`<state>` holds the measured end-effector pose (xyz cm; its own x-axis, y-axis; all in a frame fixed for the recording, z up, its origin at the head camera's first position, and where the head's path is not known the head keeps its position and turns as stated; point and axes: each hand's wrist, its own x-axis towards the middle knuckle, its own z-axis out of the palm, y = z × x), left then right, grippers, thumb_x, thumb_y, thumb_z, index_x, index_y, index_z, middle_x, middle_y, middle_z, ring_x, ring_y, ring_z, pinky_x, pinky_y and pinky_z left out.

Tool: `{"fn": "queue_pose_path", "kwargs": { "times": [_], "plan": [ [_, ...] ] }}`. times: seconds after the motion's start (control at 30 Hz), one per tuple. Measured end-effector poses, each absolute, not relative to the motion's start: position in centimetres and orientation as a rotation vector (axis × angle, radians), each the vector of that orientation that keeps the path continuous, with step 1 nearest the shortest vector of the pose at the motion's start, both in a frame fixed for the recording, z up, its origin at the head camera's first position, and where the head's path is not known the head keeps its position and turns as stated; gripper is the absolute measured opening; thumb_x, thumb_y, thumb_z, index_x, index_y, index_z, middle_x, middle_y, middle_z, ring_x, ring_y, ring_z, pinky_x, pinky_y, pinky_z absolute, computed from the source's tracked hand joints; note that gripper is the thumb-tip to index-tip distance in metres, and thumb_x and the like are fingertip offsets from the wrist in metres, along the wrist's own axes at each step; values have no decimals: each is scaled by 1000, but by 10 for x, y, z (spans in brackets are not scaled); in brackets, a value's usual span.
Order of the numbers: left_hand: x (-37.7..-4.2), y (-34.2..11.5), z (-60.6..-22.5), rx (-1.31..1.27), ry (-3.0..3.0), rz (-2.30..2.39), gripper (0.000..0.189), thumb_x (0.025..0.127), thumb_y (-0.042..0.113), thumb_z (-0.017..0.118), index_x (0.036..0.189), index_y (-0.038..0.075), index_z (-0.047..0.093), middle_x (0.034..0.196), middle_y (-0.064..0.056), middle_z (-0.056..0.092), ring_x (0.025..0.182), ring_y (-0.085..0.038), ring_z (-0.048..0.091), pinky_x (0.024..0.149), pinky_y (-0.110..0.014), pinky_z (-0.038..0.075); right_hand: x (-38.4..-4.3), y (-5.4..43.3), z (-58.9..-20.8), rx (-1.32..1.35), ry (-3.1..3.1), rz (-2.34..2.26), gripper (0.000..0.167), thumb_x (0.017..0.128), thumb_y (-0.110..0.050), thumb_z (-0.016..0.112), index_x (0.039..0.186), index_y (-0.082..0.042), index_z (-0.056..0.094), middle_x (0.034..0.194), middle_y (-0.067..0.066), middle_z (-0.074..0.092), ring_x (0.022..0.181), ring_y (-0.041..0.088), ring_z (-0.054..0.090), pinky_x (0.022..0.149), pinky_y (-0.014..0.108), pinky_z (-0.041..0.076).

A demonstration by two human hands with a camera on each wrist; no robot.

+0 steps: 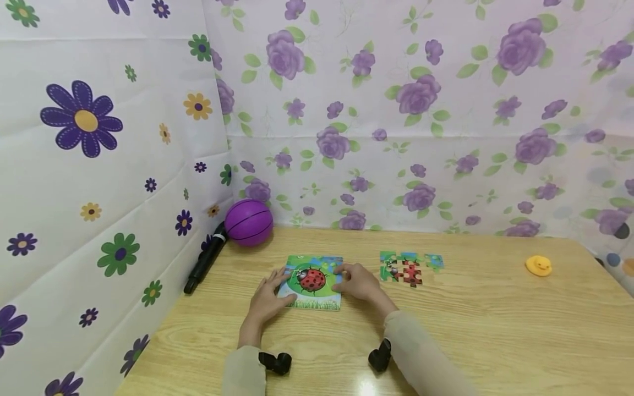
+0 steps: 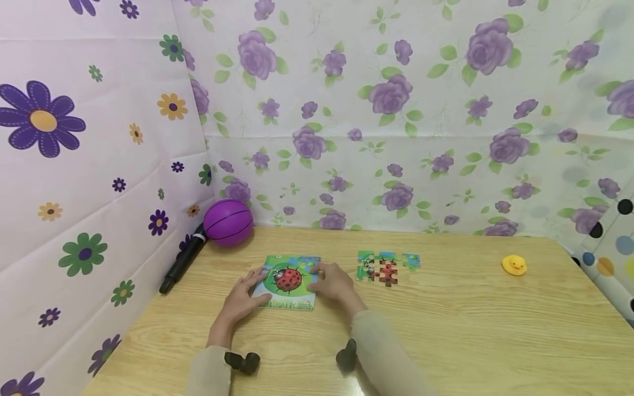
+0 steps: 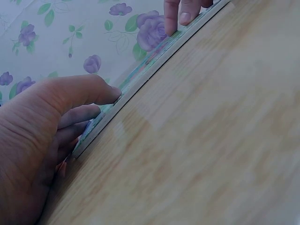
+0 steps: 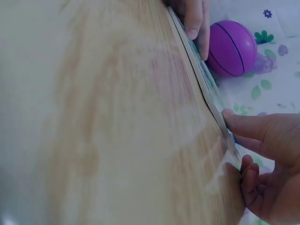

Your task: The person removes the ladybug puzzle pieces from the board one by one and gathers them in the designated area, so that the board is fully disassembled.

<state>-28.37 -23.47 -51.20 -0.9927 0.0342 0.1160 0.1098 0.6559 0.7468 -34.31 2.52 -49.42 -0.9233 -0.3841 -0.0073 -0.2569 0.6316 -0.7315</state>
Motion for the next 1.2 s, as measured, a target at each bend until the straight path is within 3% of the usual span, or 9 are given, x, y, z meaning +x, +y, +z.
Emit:
{"fn": "queue_pose_path", "kwargs": {
  "times": [0.23,0.47,0.53,0.7,0.87,1.0,1.2],
  "plan": [
    [-283,-237,-512,-122,-2779,-1268,63,83,23,73,141,11,53,160,-6,33,152,-31,20,129,-47,4,-340,20,-491,-537,2652,-1213,36,83,-19,77,117,-11,65,61,-1,44,52,12,34,49,23,26],
    [-285,-236,-512,-142,-2782,-1253,63,82,23,73,141,10,53,159,-8,34,151,-33,20,128,-49,6,-335,18,-494,-509,2639,-1342,33,82,-13,77,109,-14,58,106,9,48,82,20,43,67,30,37],
    [-285,-235,-512,-148,-2780,-1255,64,82,22,73,141,9,53,159,-9,34,151,-33,20,128,-50,6,-335,18,-496,-512,2600,-1424,33,82,-9,76,109,-14,56,110,10,51,83,20,43,69,31,37],
    [-285,-234,-511,-159,-2776,-1278,64,82,22,72,141,8,52,159,-9,33,151,-33,20,128,-50,5,-337,18,-501,-497,2439,-1585,36,83,1,72,113,-10,56,88,5,49,70,16,37,62,26,34],
    [-284,-233,-510,-160,-2778,-1276,65,82,22,72,142,9,51,159,-9,34,151,-34,20,128,-51,5,-338,18,-501,-493,2447,-1532,35,85,-4,70,118,-3,61,90,4,56,77,13,46,65,23,39],
    [-284,-234,-509,-160,-2779,-1281,65,82,22,72,142,9,51,159,-10,34,151,-34,20,128,-51,5,-338,19,-500,-555,2498,-1433,16,93,-15,65,100,-3,59,88,5,58,77,14,47,64,24,39],
    [-283,-233,-507,-156,-2780,-1287,65,82,22,71,142,8,51,159,-10,33,151,-34,19,128,-51,5,-338,17,-497,-561,2496,-1403,26,99,-24,56,81,-10,42,68,-1,37,59,13,33,54,23,30]
  ]
}}
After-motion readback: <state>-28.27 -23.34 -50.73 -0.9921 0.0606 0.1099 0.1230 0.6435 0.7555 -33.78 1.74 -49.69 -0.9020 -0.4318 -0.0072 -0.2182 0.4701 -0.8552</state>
